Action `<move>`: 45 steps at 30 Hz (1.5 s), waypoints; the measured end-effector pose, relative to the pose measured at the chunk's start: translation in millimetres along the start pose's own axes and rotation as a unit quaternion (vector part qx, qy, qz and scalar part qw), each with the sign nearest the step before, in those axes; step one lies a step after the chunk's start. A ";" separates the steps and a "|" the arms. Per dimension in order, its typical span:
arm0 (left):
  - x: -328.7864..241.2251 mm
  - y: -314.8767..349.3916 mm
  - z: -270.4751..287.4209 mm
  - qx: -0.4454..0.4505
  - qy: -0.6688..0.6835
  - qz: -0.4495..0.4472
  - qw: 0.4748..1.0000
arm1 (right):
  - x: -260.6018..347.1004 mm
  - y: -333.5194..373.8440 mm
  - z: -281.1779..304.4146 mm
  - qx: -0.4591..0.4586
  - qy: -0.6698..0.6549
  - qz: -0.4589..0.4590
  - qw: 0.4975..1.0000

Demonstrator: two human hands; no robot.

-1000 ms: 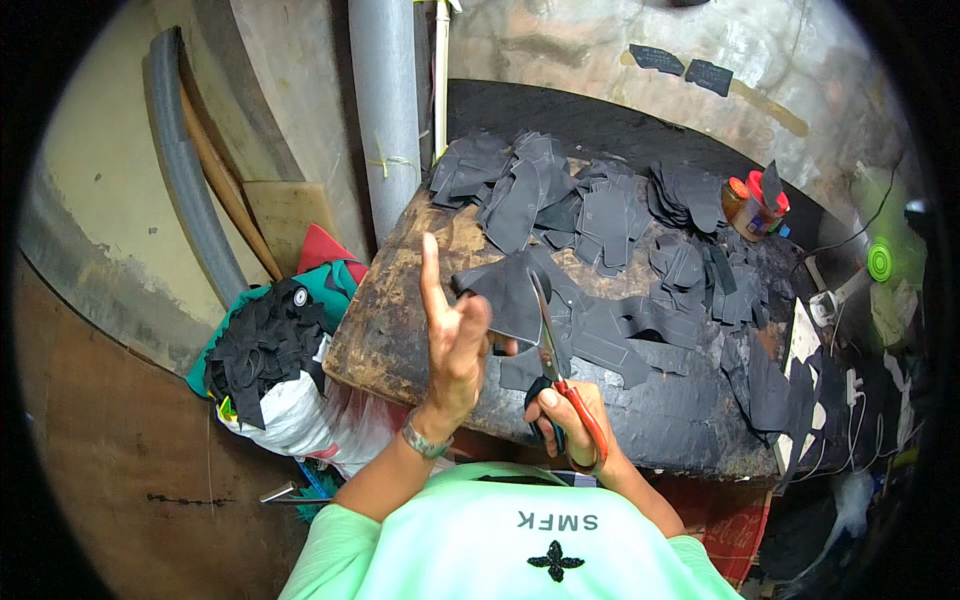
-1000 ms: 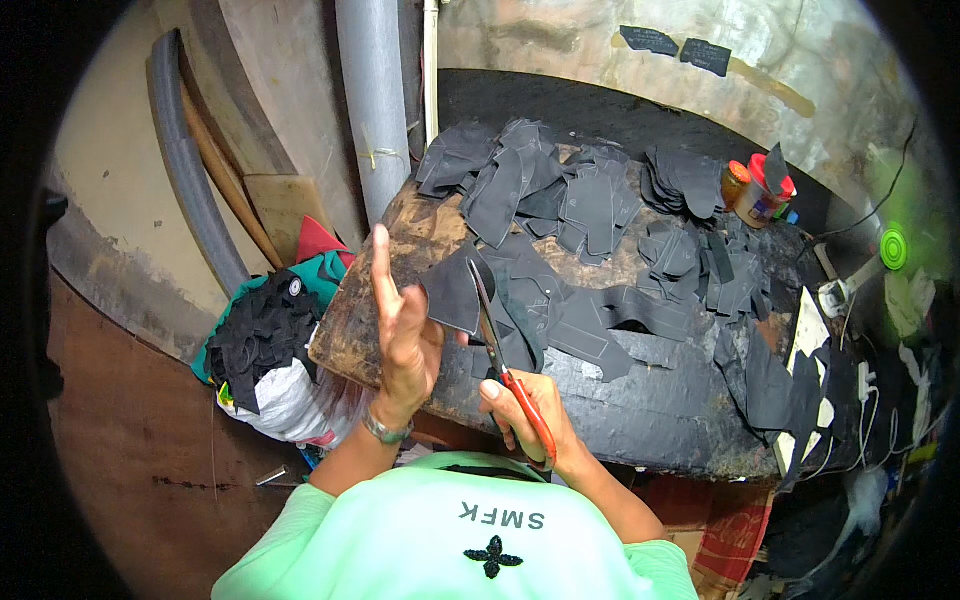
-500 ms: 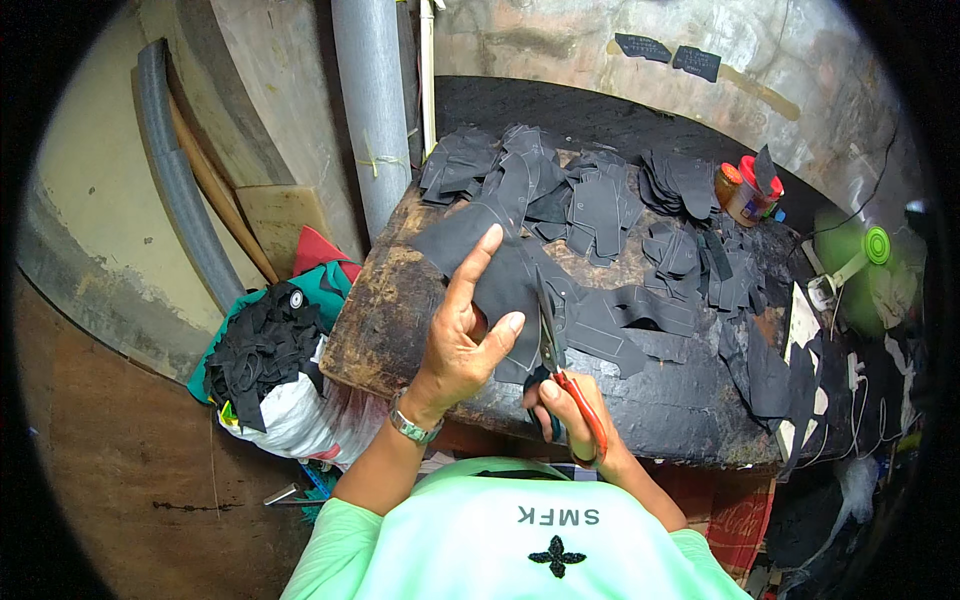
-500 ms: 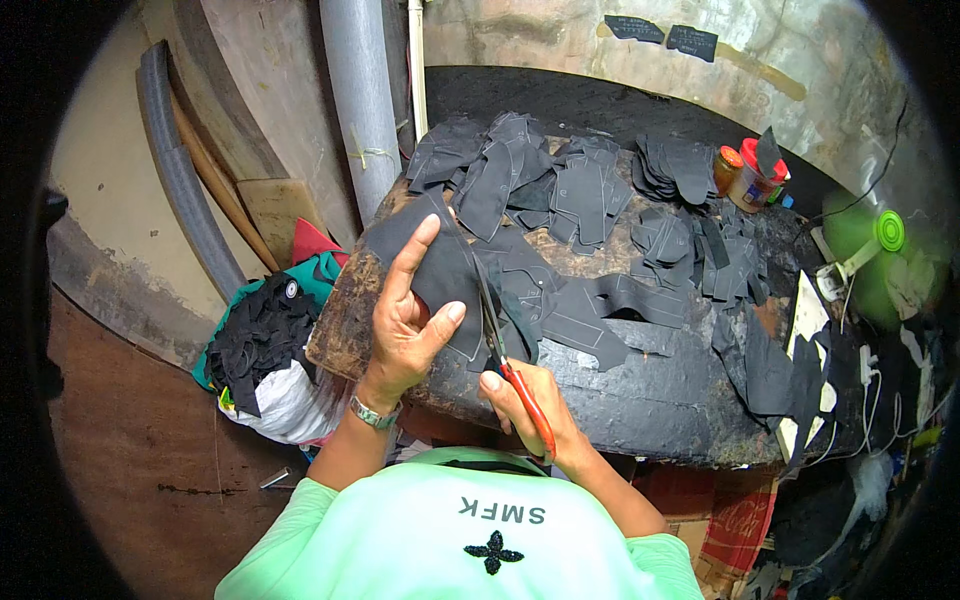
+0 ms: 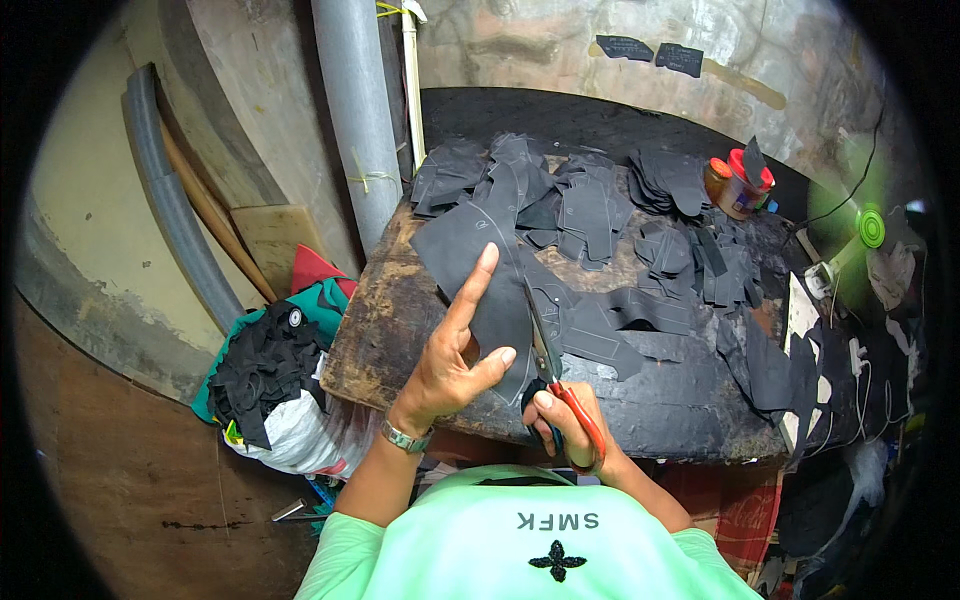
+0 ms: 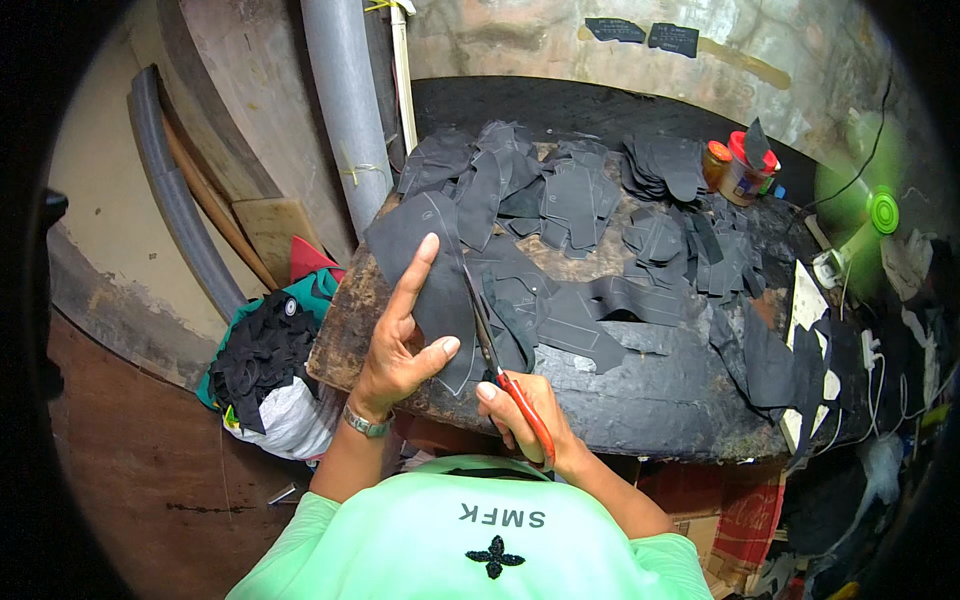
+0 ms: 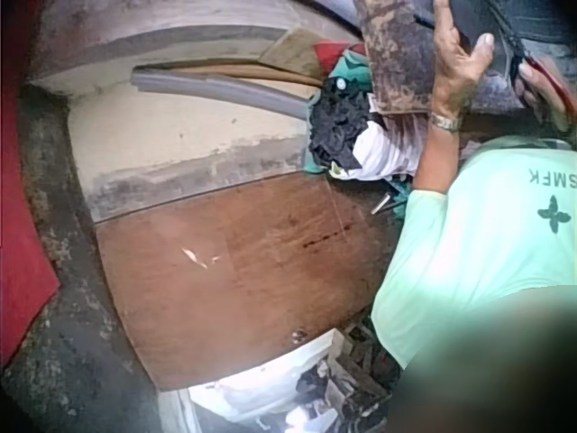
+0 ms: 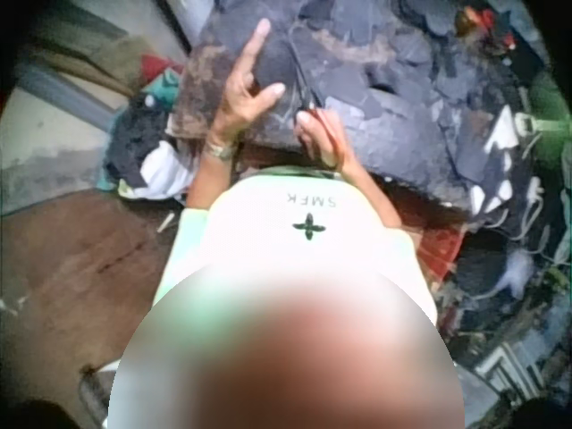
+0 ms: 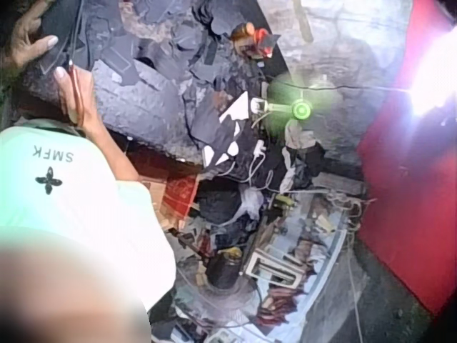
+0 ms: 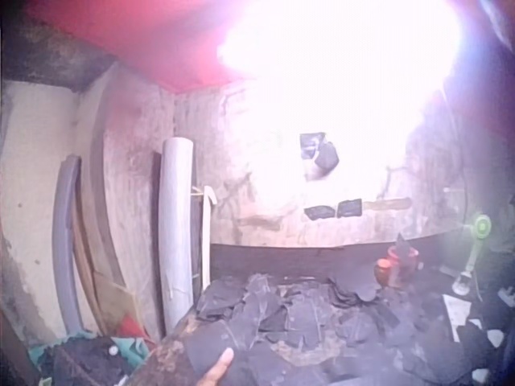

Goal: The person uses red-handled scissors to cut black rubber pieces along marked outlines on a workbench. The person repeatedly picks up pieces, cuts them, and places the finished parts on the table.

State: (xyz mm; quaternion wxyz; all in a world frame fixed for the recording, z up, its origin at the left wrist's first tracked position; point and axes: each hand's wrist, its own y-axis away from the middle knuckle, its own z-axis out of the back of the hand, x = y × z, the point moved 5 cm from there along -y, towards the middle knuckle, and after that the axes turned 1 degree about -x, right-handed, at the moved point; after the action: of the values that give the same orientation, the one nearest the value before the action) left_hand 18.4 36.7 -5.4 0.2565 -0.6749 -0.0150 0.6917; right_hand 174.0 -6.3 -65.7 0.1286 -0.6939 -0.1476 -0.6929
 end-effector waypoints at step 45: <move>15.4 12.4 -14.3 0.150 0.011 0.028 0.988 | -11.9 -2.2 3.3 -0.003 -0.145 -0.008 0.989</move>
State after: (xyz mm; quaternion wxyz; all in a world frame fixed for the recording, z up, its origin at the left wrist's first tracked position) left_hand 28.4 27.0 -25.5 0.3352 -0.6368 0.1104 0.6855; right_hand 176.3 -3.3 -77.7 0.0985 -0.7861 -0.1680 -0.5866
